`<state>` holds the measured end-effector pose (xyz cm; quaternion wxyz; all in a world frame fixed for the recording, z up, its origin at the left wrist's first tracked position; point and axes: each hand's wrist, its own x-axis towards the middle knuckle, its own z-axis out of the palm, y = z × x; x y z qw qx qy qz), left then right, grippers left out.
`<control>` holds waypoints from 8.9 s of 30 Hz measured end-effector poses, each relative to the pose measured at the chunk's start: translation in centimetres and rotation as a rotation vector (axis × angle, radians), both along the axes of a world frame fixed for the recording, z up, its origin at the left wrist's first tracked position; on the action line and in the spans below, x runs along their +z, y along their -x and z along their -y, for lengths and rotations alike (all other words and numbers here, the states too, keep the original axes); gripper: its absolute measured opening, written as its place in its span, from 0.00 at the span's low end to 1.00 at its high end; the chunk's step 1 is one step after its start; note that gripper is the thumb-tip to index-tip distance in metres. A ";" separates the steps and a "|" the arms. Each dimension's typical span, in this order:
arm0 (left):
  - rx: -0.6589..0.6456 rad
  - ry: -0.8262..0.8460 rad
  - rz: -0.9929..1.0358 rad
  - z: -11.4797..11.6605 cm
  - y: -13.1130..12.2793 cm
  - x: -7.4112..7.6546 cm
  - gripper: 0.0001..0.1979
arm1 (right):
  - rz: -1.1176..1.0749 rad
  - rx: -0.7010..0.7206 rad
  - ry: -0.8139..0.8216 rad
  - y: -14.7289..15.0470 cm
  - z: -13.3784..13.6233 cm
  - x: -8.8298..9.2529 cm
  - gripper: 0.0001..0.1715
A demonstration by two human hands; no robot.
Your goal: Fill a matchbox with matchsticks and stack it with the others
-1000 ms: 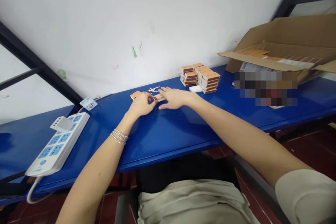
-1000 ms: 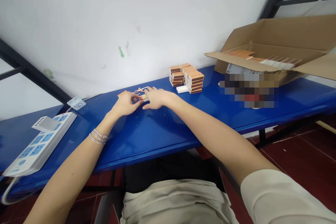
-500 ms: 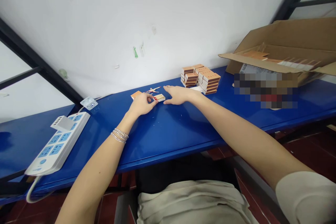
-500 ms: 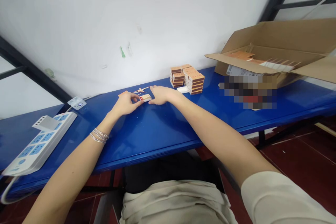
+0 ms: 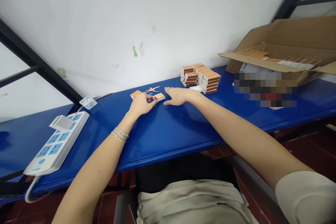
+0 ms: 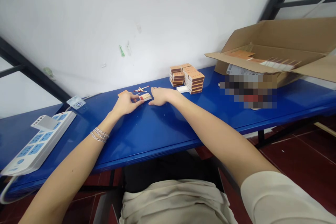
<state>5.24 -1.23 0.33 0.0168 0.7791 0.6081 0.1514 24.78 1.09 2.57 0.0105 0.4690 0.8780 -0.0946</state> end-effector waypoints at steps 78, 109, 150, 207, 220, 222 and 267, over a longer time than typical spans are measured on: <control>-0.265 0.497 1.261 -0.4 2.1 2.0 0.21 | -0.302 -0.007 -0.055 -0.6 -3.0 -1.5 0.32; 0.203 0.472 1.588 -0.8 0.5 1.6 0.29 | -0.756 -0.033 -0.176 1.1 -1.5 -1.3 0.19; 0.018 0.146 0.450 -0.1 1.0 1.2 0.17 | -1.226 -0.133 0.860 0.0 -1.8 -0.6 0.13; -0.018 0.616 1.330 1.4 -2.2 1.5 0.07 | -1.236 0.003 0.993 0.4 -2.0 -1.4 0.10; -0.051 0.647 1.344 1.6 -2.3 1.9 0.06 | -1.205 0.009 0.982 0.4 -2.1 -1.6 0.15; -0.038 0.653 1.341 1.6 -2.3 1.9 0.05 | -1.192 -0.002 0.992 0.4 -2.0 -1.5 0.15; 0.064 0.599 1.270 1.5 -1.8 2.0 0.12 | -1.167 -0.078 0.736 1.3 -2.4 -2.1 0.07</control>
